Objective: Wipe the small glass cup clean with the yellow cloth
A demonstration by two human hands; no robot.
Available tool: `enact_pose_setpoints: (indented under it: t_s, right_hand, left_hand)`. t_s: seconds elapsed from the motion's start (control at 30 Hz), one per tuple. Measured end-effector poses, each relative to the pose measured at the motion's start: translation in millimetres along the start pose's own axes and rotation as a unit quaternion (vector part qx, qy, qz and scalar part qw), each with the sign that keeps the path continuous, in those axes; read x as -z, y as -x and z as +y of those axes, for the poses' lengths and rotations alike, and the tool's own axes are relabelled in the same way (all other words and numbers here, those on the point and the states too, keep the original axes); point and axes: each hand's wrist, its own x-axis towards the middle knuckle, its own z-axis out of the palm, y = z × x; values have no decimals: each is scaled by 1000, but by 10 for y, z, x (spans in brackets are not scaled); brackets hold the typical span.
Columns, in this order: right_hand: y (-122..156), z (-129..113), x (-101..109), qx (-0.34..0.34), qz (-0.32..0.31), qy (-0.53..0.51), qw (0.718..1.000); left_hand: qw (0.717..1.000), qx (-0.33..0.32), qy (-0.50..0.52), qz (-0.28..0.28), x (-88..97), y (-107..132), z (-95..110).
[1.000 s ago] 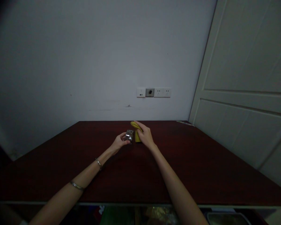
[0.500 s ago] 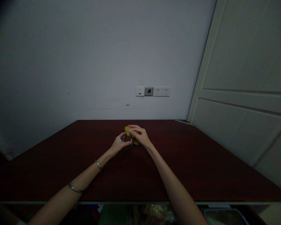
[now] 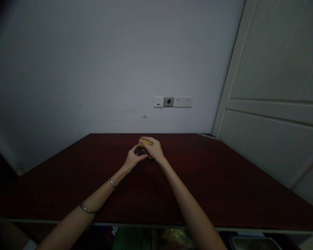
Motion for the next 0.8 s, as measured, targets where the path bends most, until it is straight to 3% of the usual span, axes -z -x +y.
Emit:
enact_pose_setpoints:
  t_s: [0.17, 0.27, 0.37, 0.47, 0.57, 0.67, 0.8]
  right_hand:
    - [104, 10, -23, 60, -6, -22, 998]
    - [132, 1, 34, 53, -9, -37, 998]
    - [117, 48, 51, -20, 25, -84, 996]
    - [101, 138, 25, -129, 65, -184, 972]
    - [106, 177, 6, -163, 95, -249, 950]
    - [124, 103, 34, -114, 85, -207, 968]
    - [159, -61, 115, 24, 25, -91, 995]
  left_hand:
    - [1000, -5, 1, 8, 11, -33, -50]
    - [1000, -9, 11, -10, -9, -15, -56]
    - [1000, 2, 19, -19, -32, 18, -41]
    - [997, 20, 60, -36, -53, 45, -6]
    - [994, 35, 92, -51, -68, 60, 53]
    - [993, 47, 95, -55, -78, 68, 104]
    - [994, 41, 81, -63, -88, 62, 112]
